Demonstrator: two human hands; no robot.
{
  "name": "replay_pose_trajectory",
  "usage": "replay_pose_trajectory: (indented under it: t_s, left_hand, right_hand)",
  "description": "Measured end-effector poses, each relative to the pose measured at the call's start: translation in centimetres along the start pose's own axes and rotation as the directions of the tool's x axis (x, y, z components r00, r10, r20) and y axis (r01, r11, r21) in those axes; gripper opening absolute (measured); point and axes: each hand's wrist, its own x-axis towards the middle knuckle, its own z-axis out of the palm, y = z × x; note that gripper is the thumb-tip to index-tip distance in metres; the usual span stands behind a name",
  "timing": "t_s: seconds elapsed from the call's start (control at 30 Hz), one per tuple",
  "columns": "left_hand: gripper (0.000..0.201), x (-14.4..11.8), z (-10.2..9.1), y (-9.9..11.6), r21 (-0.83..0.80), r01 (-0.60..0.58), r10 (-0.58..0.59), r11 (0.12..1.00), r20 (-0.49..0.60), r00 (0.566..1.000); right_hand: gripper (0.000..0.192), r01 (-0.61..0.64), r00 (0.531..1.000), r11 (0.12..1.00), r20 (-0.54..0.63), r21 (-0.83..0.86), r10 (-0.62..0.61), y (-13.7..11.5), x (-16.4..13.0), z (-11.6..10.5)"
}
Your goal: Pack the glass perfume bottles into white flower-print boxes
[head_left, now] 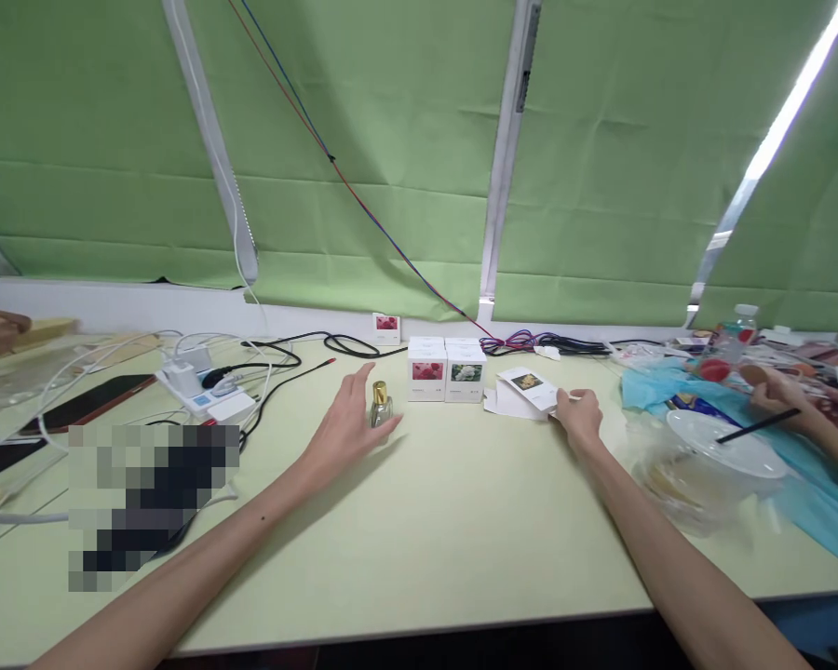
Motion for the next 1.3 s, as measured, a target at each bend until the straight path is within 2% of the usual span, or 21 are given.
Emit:
replay_pose_trajectory:
  t_s: [0.07, 0.13, 0.33, 0.43, 0.53, 0.6, 0.67, 0.77, 0.83, 0.9, 1.0, 1.1, 1.17, 1.3]
  left_hand:
    - [0.083, -0.1, 0.1, -0.1, -0.058, 0.125, -0.118, 0.99, 0.121, 0.986]
    - [0.074, -0.1, 0.2, -0.3, -0.091, 0.163, -0.144, 0.982, 0.185, 0.972]
    - [0.058, 0.9, 0.6, -1.0, -0.012, 0.086, -0.084, 0.996, 0.129, 0.988]
    - [0.058, 1.5, 0.5, -1.3, 0.03, 0.076, -0.079, 0.997, 0.115, 0.99]
    - [0.064, 1.7, 0.2, -1.7, 0.05, 0.097, -0.103, 0.994, 0.121, 0.987]
    - [0.07, 1.8, 0.0, -1.8, 0.075, 0.096, -0.104, 0.993, 0.109, 0.989]
    - [0.073, 2.1, -0.1, -1.6, 0.144, 0.056, -0.059, 0.988, 0.016, 0.998]
    - [0.066, 3.6, -0.1, 0.0, 0.272, -0.073, 0.114, 0.96, -0.138, 0.984]
    - [0.055, 5.2, 0.4, 1.7, 0.313, -0.175, 0.222, 0.934, -0.121, 0.968]
    - [0.051, 7.0, 1.3, 3.5, 0.328, -0.255, 0.288, 0.91, -0.056, 0.956]
    - [0.051, 9.1, 3.3, 5.4, 0.332, -0.273, 0.279, 0.903, 0.031, 0.96]
    - [0.05, 9.9, 5.4, 5.8, 0.367, -0.272, 0.256, 0.89, 0.093, 0.962]
    - [0.047, 9.7, 6.4, 5.6, 0.392, -0.288, 0.272, 0.874, 0.097, 0.957]
    - [0.042, 8.9, 6.7, 5.2, 0.432, -0.32, 0.31, 0.843, 0.097, 0.946]
  right_hand:
    - [0.033, -0.052, 0.998, 0.998, -0.017, 0.025, 0.052, 0.1, 0.0, 0.5]
    - [0.038, -0.07, 0.997, 0.997, -0.024, 0.046, 0.071, -0.1, -0.2, 0.8]
    - [0.061, 0.038, 0.998, 0.998, -0.042, 0.042, -0.036, -1.8, -2.1, 0.8]
    - [0.068, 0.201, 0.975, 0.979, -0.093, -0.033, -0.203, -2.5, -3.1, 0.9]
    - [0.067, 0.376, 0.908, 0.913, -0.134, -0.157, -0.397, -2.7, -3.9, 1.2]
    - [0.068, 0.439, 0.871, 0.874, -0.138, -0.21, -0.471, -2.9, -4.2, 1.3]
    - [0.068, 0.487, 0.838, 0.836, -0.136, -0.253, -0.529, -3.1, -4.5, 1.2]
    - [0.064, 0.557, 0.776, 0.77, -0.135, -0.312, -0.616, -3.8, -5.2, 1.0]
    - [0.059, 0.625, 0.715, 0.71, -0.126, -0.326, -0.687, -4.4, -5.9, 1.1]
    - [0.053, 0.714, 0.63, 0.627, -0.103, -0.312, -0.77, -4.8, -6.8, 1.5]
    - [0.044, 0.835, 0.497, 0.495, -0.057, -0.24, -0.866, -5.0, -8.2, 2.3]
    - [0.042, 0.887, 0.442, 0.439, -0.008, -0.143, -0.897, -4.7, -9.4, 3.2]
    - [0.043, 0.91, 0.407, 0.402, 0.04, -0.096, -0.912, -4.4, -10.1, 3.6]
    - [0.044, 0.95, 0.311, 0.311, 0.113, -0.017, -0.944, -4.4, -11.7, 4.0]
